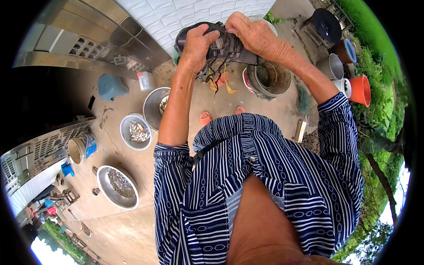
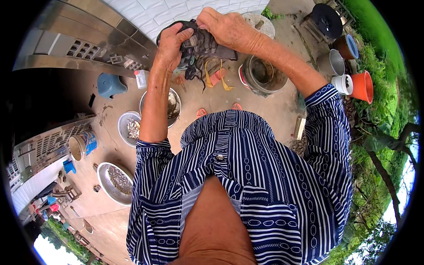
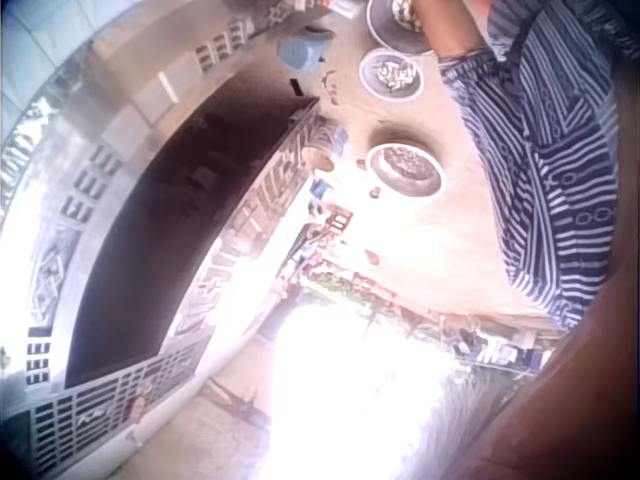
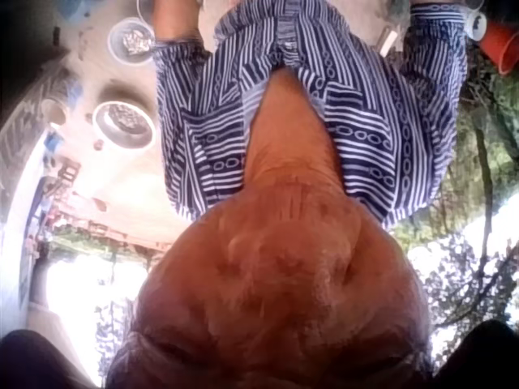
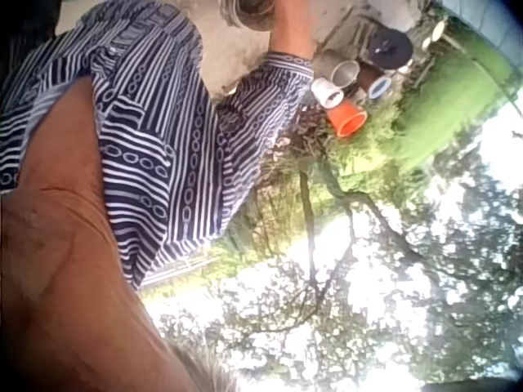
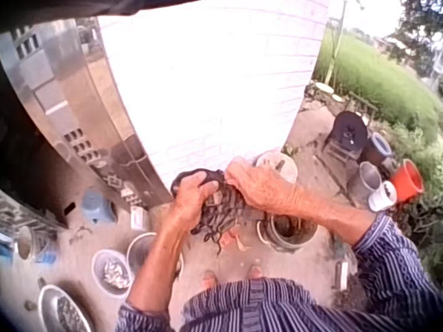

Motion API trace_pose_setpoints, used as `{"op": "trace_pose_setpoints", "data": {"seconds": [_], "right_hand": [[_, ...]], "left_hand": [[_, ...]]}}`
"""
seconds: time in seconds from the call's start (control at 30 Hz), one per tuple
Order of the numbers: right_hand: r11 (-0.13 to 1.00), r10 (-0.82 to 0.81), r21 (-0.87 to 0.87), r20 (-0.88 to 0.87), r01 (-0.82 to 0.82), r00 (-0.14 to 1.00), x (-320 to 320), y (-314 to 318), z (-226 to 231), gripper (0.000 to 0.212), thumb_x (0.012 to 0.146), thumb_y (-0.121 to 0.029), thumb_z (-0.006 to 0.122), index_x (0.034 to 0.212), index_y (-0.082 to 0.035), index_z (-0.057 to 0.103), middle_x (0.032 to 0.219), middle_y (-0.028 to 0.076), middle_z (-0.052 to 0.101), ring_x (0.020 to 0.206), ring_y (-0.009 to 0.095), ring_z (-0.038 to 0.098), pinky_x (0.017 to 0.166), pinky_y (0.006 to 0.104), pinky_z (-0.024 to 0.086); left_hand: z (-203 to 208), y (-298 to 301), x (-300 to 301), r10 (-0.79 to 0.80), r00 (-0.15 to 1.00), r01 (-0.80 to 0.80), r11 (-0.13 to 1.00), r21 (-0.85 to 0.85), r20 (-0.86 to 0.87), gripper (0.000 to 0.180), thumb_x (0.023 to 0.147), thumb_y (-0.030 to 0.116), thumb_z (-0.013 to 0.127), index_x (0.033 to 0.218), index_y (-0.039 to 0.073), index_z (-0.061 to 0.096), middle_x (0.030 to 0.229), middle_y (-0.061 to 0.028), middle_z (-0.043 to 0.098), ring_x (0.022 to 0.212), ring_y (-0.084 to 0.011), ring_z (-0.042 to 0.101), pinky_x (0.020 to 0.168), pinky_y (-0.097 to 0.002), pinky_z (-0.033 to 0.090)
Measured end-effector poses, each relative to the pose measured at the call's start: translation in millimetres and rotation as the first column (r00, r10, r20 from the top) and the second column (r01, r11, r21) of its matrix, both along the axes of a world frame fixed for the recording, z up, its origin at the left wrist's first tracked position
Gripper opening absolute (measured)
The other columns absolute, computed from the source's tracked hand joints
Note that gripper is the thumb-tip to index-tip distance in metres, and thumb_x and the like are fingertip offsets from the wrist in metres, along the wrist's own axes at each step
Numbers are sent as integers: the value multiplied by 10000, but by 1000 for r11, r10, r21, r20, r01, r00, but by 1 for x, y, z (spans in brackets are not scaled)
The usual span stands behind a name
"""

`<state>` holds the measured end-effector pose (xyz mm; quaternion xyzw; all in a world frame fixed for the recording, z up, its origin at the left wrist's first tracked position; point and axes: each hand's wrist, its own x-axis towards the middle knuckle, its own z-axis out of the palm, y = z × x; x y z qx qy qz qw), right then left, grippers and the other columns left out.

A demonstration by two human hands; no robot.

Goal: The person walks from a kitchen to an outdoor patio and repairs a black shoe by hand using a rubber band and string.

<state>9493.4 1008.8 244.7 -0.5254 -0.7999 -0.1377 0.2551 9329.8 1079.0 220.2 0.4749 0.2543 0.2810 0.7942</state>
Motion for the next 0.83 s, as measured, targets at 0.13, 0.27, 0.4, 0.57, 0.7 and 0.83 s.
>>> {"op": "trace_pose_setpoints", "data": {"seconds": [0.13,0.27,0.4,0.57,0.7,0.83], "right_hand": [[894,-434,-396,-655,209,618,7,0,-10,87,816,-123,508,865,-54,491,717,13,493,553,126,480,515,273,410],[967,-249,-197,-619,160,745,2,-1,-25,130,762,-45,540,886,-51,503,845,14,526,567,96,467,530,245,411],[998,6,-62,-99,-12,995,-4,-19,11,249,701,-26,531,933,-82,461,890,31,460,600,233,547,476,318,449],[979,139,-168,154,-113,978,-14,-23,6,238,658,-29,560,877,-81,482,916,36,417,641,198,558,483,312,459],[974,143,-206,251,-92,957,-9,-30,13,231,659,-55,569,872,-78,482,926,31,411,702,165,568,506,307,471],[979,75,-204,295,-14,952,-11,-31,7,235,651,-62,582,863,-82,485,913,34,405,728,163,570,537,295,478]], "left_hand": [[-8,-5,0,54,996,-54,999,1,75,258,766,42,560,986,-63,474,852,-82,570,709,-132,553,624,-248,471],[-19,-3,6,174,980,-173,985,21,-94,438,748,56,567,1105,-119,381,867,-110,556,764,-155,544,688,-266,446],[7,-4,6,165,973,-172,985,-30,-164,405,742,84,553,1073,-100,410,858,-111,552,741,-162,545,650,-282,442],[-4,6,10,127,980,-134,990,-38,-154,240,739,77,545,931,-44,468,805,-92,548,685,-165,549,606,-286,446],[-4,12,5,120,984,-135,984,-112,-132,155,734,71,543,851,-9,479,775,-83,546,646,-165,544,584,-288,457],[-9,18,4,142,982,-148,988,-41,-121,223,721,85,567,883,-27,461,785,-90,546,683,-181,563,635,-325,490]]}}
